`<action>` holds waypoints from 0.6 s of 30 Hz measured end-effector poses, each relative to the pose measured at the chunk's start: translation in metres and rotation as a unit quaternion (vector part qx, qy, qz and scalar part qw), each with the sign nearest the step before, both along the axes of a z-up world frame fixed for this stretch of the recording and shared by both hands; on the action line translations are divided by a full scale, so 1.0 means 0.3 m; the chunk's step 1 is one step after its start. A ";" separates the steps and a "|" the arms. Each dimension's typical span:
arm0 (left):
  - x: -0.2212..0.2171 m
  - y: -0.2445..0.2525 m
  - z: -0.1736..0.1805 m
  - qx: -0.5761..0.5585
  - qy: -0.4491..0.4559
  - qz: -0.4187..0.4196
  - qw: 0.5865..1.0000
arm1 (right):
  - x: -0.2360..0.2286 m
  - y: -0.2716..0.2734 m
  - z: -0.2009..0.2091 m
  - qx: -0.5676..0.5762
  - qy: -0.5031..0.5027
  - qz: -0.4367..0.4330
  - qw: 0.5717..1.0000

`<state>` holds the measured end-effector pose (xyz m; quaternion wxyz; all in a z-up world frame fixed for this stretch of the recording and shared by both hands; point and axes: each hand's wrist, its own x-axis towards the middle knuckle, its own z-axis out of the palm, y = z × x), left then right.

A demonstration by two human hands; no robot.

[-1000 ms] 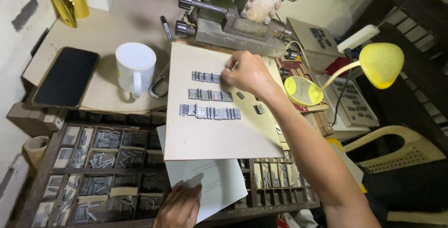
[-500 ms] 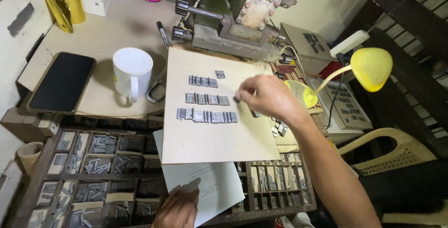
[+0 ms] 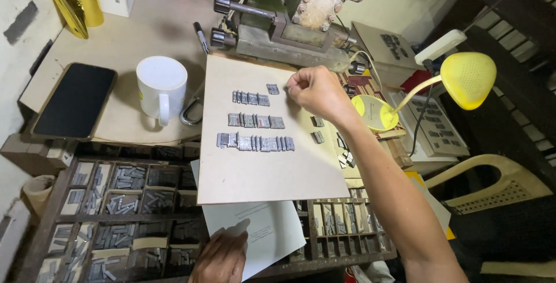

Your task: The person selects individual metal movable type characters from a wooden type case and arranges them in rows on a flat board. They repeatedly pick up characters, place them on the board, and adjust their positions to form lines of text.

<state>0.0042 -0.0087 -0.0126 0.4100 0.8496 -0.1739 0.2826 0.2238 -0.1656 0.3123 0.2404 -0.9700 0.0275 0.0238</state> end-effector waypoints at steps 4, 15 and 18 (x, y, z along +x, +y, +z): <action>-0.013 0.002 0.020 -0.011 0.047 -0.009 0.999 | 0.020 0.015 -0.010 0.001 -0.007 0.005 1.000; -0.004 0.012 -0.009 0.015 0.087 -0.042 0.995 | 0.027 0.053 -0.014 0.005 0.036 0.017 0.999; 0.003 0.018 0.032 -0.013 -0.024 -0.029 0.999 | 0.042 0.099 -0.016 -0.022 0.037 -0.023 0.999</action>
